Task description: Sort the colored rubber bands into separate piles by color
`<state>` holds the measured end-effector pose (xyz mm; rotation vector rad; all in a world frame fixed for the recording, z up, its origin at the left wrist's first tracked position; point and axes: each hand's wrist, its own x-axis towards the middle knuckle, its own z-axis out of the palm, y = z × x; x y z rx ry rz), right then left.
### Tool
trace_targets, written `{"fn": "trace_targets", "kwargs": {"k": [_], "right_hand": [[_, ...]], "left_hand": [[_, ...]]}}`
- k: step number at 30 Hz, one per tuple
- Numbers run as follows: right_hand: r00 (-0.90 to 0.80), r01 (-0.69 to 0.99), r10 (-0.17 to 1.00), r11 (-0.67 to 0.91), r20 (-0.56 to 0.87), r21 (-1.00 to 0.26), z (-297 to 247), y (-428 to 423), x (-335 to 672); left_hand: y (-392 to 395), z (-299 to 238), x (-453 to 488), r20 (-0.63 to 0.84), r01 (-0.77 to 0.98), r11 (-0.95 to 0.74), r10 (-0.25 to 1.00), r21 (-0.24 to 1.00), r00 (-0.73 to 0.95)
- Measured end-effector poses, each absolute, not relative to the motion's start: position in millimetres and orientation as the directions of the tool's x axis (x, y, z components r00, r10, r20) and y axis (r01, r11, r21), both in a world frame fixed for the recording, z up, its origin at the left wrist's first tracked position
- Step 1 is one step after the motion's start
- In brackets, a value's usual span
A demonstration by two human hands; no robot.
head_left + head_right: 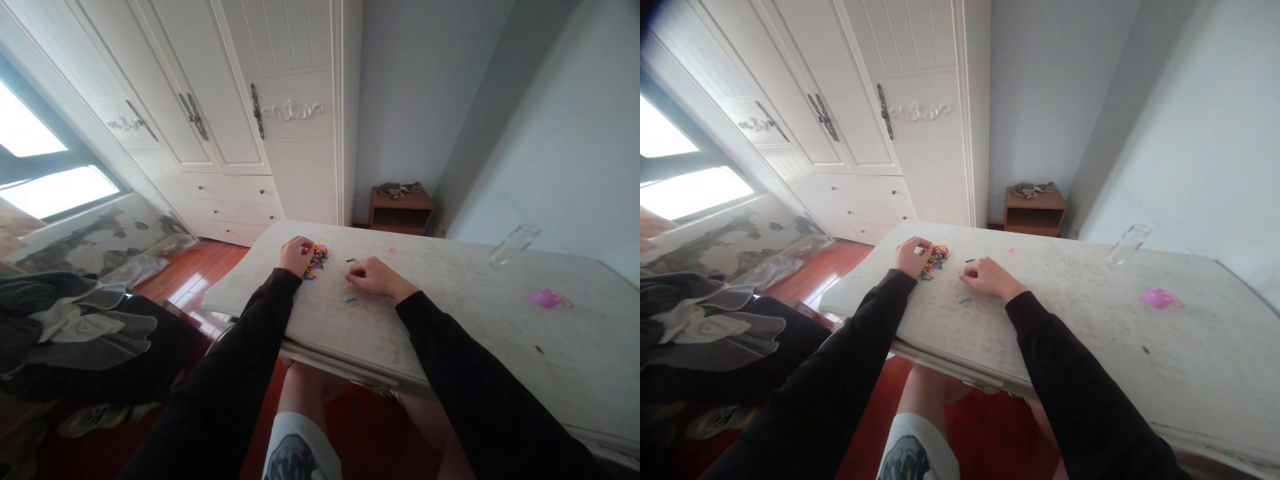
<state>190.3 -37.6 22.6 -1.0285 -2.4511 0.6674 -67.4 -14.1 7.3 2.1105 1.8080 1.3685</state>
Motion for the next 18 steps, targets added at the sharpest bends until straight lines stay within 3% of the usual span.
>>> {"fn": "trace_targets", "kwargs": {"k": [4,9,18], "right_hand": [[-0.635,0.556,0.748,0.616,0.192,-0.558,24.6,-38.1,189.4],[-0.552,0.549,0.771,0.623,0.318,-0.556,27.3,-38.2,188.6],[-0.597,0.391,0.683,0.705,0.420,-0.592,14.3,-40.8,180.7]], "left_hand": [[-13.9,5.3,-66.2,0.576,0.743,-0.348,0.815,0.572,-0.061],[-13.5,0.4,-64.0,0.588,0.612,-0.485,0.808,0.625,0.039],[-15.3,-5.7,-63.4,0.559,0.563,-0.546,0.811,0.621,0.170]]}}
